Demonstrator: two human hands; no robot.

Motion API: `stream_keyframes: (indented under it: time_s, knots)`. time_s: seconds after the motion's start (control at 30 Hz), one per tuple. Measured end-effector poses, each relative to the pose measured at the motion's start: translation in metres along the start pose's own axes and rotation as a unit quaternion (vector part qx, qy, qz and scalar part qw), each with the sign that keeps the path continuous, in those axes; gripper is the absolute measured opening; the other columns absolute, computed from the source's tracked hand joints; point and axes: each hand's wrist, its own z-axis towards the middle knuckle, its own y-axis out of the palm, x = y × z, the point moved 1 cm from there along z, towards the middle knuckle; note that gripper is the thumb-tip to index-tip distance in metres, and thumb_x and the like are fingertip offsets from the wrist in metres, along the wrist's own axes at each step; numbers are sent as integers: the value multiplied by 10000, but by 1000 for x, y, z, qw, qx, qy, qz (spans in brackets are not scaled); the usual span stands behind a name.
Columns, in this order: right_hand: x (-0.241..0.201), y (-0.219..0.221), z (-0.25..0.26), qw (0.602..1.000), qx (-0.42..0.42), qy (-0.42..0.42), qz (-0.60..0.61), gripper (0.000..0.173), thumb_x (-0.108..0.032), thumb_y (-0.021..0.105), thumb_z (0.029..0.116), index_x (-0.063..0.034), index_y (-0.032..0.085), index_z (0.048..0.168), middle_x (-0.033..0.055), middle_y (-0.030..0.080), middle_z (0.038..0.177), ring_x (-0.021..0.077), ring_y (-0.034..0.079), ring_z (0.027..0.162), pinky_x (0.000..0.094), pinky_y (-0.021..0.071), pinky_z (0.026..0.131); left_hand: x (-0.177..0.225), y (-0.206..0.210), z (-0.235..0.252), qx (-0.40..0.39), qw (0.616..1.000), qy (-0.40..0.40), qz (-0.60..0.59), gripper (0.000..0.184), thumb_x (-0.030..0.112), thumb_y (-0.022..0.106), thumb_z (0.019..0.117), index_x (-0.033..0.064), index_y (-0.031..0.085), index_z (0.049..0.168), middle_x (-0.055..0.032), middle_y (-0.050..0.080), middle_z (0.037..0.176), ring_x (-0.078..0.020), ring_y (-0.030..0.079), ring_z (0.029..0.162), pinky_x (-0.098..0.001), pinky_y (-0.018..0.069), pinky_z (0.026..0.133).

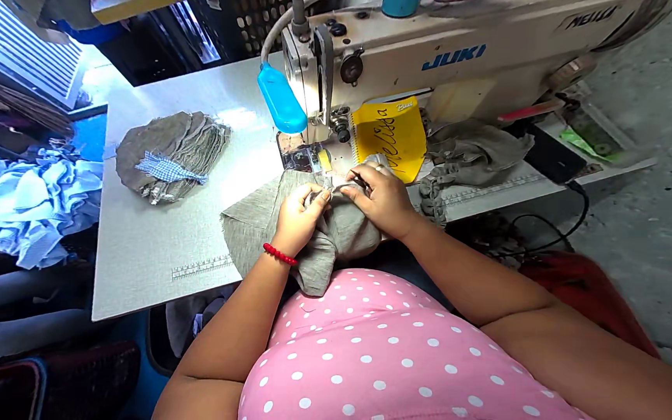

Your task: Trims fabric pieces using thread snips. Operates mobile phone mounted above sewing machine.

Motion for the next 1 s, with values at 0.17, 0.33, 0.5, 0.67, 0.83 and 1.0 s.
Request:
stream_keyframes:
  time_s: [0.17,0.33,0.5,0.67,0.83,1.0]
  knots:
    - [-47,-17,-27,991,-10,-3,135,392,-382,449,1085,-52,639,1177,58,590,988,135,586,785,311,517,621,-1,2,-4,47,997,-16,-52,163,201,580,1052,87,696,1064,-10,732,842,-51,656,662,-210,542,619]
    - [-38,18,-34,811,-203,264,482,397,-361,278,1108,-146,611,1124,-62,436,642,29,345,471,184,305,447,-6,5,-3,66,997,1,-50,171,192,597,1039,80,721,1000,-10,693,828,-55,625,654,-224,533,606]
    - [-29,23,-29,804,-165,286,495,448,-347,244,1112,-131,637,1112,-42,475,661,31,342,446,175,310,415,-5,8,-5,77,995,-11,-59,178,193,604,1040,65,727,1040,-21,743,873,-66,690,728,-242,583,682]
    - [-30,24,-30,816,-158,280,481,414,-330,268,1120,-125,626,1088,-38,451,641,33,327,439,176,299,409,-7,10,-5,90,994,5,-55,182,186,615,1035,47,730,1054,-31,754,885,-84,723,806,-268,604,756]
    - [-32,24,-30,818,-149,285,477,410,-327,273,1120,-125,631,1106,-40,445,634,31,322,438,173,293,411,-7,10,-4,93,994,-3,-56,199,201,609,1039,47,724,1093,-26,755,866,-66,711,744,-247,596,703]
    - [-32,25,-31,818,-141,279,482,410,-319,275,1120,-117,632,1111,-39,443,637,28,322,435,171,296,408,-6,10,-5,90,995,-12,-51,176,202,612,1036,72,729,1050,-16,741,854,-55,687,720,-233,574,670]
